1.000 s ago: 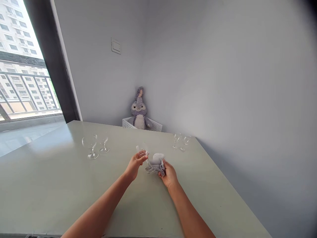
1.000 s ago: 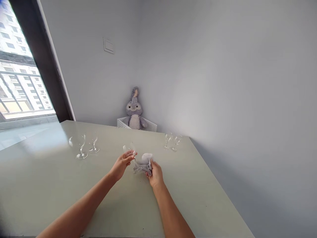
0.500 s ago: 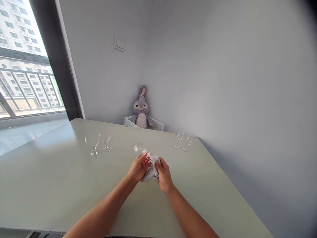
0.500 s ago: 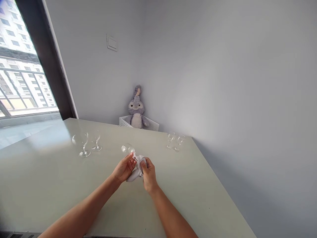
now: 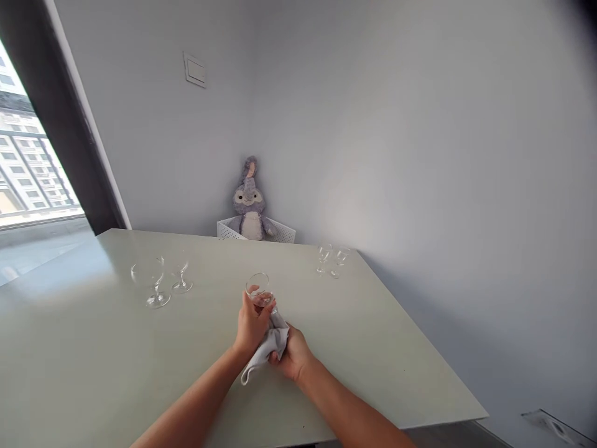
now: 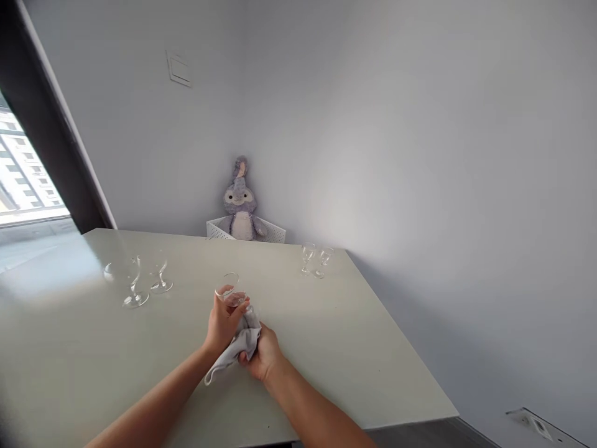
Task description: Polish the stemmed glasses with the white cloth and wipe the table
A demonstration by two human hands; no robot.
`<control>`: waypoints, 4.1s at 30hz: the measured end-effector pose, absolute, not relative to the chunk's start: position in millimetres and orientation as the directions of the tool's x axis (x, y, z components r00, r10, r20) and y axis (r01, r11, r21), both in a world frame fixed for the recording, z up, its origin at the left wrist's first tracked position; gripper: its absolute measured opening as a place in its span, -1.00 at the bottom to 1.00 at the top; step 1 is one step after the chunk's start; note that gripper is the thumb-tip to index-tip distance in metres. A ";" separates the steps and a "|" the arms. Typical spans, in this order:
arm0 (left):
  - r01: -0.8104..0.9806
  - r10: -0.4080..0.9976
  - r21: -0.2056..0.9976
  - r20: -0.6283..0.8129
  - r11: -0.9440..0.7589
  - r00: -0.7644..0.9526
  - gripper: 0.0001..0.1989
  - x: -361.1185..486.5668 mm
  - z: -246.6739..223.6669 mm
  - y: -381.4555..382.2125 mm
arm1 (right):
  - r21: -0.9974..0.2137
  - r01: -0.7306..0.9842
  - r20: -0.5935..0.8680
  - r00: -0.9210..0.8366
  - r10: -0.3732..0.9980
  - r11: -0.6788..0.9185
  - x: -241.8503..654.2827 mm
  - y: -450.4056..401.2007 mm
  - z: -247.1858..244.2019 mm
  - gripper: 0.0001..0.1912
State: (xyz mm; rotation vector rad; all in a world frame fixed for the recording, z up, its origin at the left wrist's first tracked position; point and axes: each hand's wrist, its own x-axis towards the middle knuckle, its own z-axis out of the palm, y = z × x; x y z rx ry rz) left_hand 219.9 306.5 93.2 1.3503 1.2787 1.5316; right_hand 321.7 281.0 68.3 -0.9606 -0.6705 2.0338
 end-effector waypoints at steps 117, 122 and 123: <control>0.717 0.567 -0.087 0.549 -0.692 0.614 -0.65 188.6 128.2 300.6 | -0.946 -0.242 -0.142 -0.284 0.948 -0.214 369.1 274.4 122.1 -0.68; 0.547 0.672 0.460 0.165 -0.700 0.722 -0.56 175.4 143.7 306.2 | -0.996 0.082 -0.024 -0.522 0.852 0.022 390.1 263.3 140.9 -0.79; 0.507 0.635 0.564 0.040 -0.652 0.771 -0.55 174.9 146.7 304.5 | -0.993 0.108 -0.025 -0.561 0.828 0.043 393.4 262.5 141.7 -0.81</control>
